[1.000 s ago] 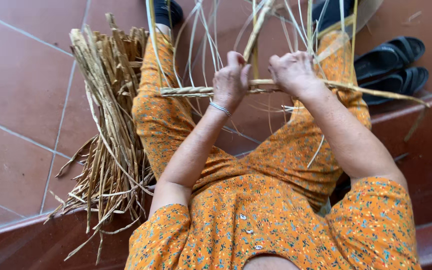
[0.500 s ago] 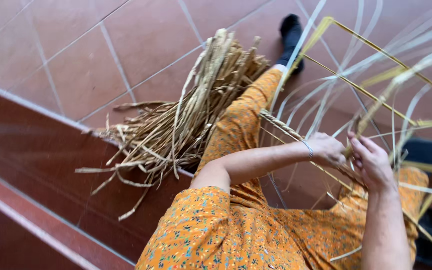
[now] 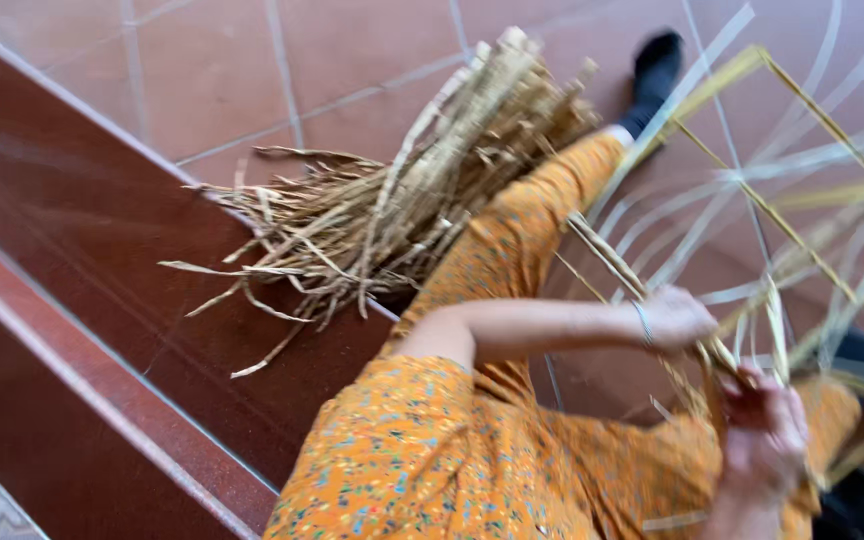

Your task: The person sits on a tiled floor and weaves dried plant fibers into a partially completed basket frame. They repeatedly pull fibers from a bundle, thread them through the frame, and tighten the weave by hand.

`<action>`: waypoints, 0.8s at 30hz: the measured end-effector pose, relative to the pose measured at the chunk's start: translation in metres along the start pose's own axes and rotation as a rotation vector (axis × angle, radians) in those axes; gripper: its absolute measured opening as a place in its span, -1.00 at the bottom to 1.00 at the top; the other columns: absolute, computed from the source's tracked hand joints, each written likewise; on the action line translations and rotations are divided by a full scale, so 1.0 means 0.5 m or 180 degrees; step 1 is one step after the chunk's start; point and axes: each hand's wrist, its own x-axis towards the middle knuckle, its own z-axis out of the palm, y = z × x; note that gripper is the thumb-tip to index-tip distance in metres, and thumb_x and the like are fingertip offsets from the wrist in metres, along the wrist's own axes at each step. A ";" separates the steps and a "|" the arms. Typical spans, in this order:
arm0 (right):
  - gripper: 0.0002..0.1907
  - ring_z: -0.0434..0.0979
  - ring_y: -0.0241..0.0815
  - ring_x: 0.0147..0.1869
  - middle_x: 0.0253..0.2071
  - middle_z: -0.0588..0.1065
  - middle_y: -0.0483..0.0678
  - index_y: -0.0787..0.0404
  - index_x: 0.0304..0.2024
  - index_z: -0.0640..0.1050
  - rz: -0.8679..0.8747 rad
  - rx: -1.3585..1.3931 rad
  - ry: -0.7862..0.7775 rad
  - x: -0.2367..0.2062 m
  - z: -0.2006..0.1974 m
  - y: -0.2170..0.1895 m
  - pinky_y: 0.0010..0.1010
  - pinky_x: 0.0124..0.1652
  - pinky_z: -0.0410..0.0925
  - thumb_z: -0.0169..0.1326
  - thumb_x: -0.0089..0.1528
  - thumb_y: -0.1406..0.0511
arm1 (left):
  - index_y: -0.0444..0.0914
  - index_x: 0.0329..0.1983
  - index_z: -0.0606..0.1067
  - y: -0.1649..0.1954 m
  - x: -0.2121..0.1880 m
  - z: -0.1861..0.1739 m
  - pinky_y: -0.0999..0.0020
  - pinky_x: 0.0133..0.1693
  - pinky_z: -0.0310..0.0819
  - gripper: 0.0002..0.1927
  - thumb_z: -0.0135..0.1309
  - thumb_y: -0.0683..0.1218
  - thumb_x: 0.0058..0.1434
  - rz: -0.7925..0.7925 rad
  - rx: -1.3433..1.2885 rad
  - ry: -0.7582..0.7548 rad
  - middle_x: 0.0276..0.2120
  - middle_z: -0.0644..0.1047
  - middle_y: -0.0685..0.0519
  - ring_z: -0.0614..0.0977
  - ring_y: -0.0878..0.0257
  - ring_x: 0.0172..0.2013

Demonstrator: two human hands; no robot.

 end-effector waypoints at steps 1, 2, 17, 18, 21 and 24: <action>-0.82 0.54 -0.14 0.03 0.02 0.56 0.09 0.29 -0.07 0.54 0.0169 0.0276 0.0115 -0.012 -0.007 0.016 -0.37 -0.04 0.39 -0.09 0.53 0.36 | 0.01 -0.34 0.61 -0.003 -0.003 0.018 0.04 -0.27 0.55 -0.75 0.26 0.07 -0.13 0.0206 -0.0141 0.0270 -0.41 0.65 0.01 0.69 -0.02 -0.26; -0.80 0.50 -0.17 -0.01 -0.02 0.55 0.07 0.33 -0.06 0.56 0.0277 0.0579 0.0283 -0.028 -0.017 0.023 -0.40 -0.11 0.32 -0.07 0.55 0.36 | -0.03 -0.41 0.62 -0.003 -0.005 0.035 0.00 -0.25 0.55 -0.92 0.18 -0.02 0.00 0.0554 -0.0345 0.0755 -0.39 0.64 -0.05 0.68 -0.08 -0.26; -0.68 0.16 -0.47 -0.55 -0.55 0.33 -0.19 0.14 0.09 0.55 0.0335 -0.0624 0.0189 -0.173 0.054 -0.031 -0.60 -0.51 0.04 0.04 0.43 0.10 | -0.14 -0.26 0.58 0.064 -0.073 -0.013 0.09 -0.23 0.53 -0.84 0.24 -0.05 0.10 0.0421 -0.0256 -0.0971 -0.46 0.62 -0.01 0.68 0.07 -0.35; -0.69 0.17 -0.47 -0.56 -0.54 0.37 -0.18 0.17 0.04 0.55 0.0257 -0.0435 0.0366 -0.172 0.046 -0.034 -0.61 -0.54 0.05 0.05 0.43 0.09 | -0.17 -0.24 0.55 0.060 -0.060 -0.022 0.10 -0.22 0.52 -0.81 0.24 -0.05 0.10 0.0356 -0.0242 -0.1300 -0.46 0.62 -0.02 0.67 0.07 -0.36; -0.74 0.23 -0.47 -0.52 -0.32 0.52 -0.17 0.16 0.00 0.49 0.0004 0.0674 0.0788 -0.176 0.019 -0.031 -0.63 -0.50 0.10 0.08 0.45 0.12 | -0.17 -0.29 0.65 0.060 -0.018 -0.034 0.18 -0.21 0.55 -0.78 -0.02 -0.12 0.34 0.0185 -0.0512 -0.1604 -0.45 0.65 0.02 0.69 0.16 -0.37; -0.73 0.25 -0.45 -0.53 -0.30 0.55 -0.12 0.19 -0.05 0.51 -0.0080 0.1485 0.0570 -0.200 0.008 -0.015 -0.61 -0.51 0.11 0.12 0.44 0.12 | -0.16 -0.30 0.65 0.079 0.004 -0.034 0.20 -0.45 0.56 -0.81 0.06 -0.04 0.27 -0.0512 -0.0418 -0.2152 -0.52 0.61 0.00 0.62 0.20 -0.55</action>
